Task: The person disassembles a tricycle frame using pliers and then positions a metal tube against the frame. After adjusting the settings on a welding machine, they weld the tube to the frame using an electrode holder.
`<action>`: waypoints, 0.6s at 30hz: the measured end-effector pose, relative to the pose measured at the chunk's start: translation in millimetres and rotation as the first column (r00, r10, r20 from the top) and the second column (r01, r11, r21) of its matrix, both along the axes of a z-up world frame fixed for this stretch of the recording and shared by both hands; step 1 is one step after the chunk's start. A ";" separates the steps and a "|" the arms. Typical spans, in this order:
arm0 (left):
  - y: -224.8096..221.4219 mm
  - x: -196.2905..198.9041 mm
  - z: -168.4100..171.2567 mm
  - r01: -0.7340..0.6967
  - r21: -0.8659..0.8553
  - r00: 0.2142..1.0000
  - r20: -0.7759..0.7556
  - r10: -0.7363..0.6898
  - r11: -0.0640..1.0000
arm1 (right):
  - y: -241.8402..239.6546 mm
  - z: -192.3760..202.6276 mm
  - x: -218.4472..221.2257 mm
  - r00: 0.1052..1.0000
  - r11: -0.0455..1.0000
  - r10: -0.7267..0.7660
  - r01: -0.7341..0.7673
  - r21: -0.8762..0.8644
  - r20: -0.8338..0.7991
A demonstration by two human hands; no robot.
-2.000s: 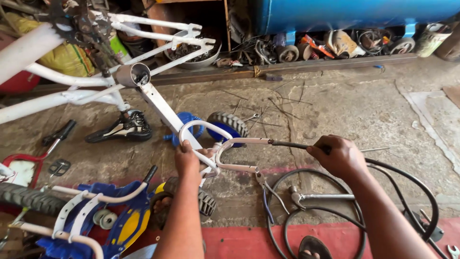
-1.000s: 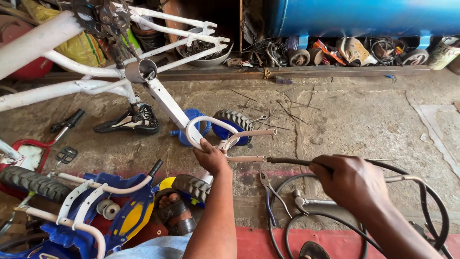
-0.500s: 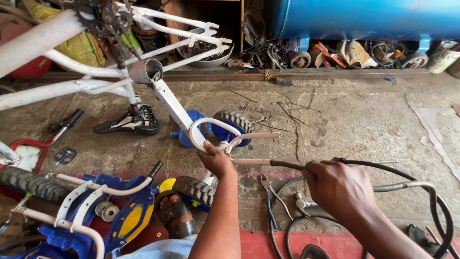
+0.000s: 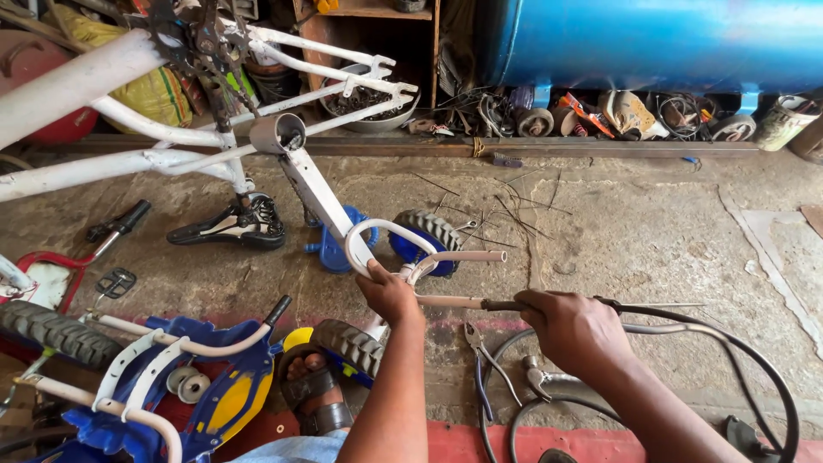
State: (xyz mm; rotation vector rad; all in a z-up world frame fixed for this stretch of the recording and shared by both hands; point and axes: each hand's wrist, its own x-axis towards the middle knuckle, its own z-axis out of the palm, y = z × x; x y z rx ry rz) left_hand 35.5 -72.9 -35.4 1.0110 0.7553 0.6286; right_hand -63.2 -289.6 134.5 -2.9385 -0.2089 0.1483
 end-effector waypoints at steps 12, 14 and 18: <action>-1.4 -8.8 17.0 0.055 -0.008 0.997 -0.046 -0.055 0.998 | 14.2 -9.6 -4.8 0.991 0.992 -0.123 0.123 0.002 -0.046; -4.1 -8.7 16.6 0.036 -0.001 0.997 -0.067 -0.036 0.999 | 18.3 -9.9 -8.0 0.986 0.987 -0.155 0.152 -0.052 -0.067; -3.5 -6.9 8.4 0.085 -0.006 0.996 -0.037 -0.085 0.996 | 15.4 -19.3 -3.8 0.993 0.985 -0.112 0.105 -0.136 -0.047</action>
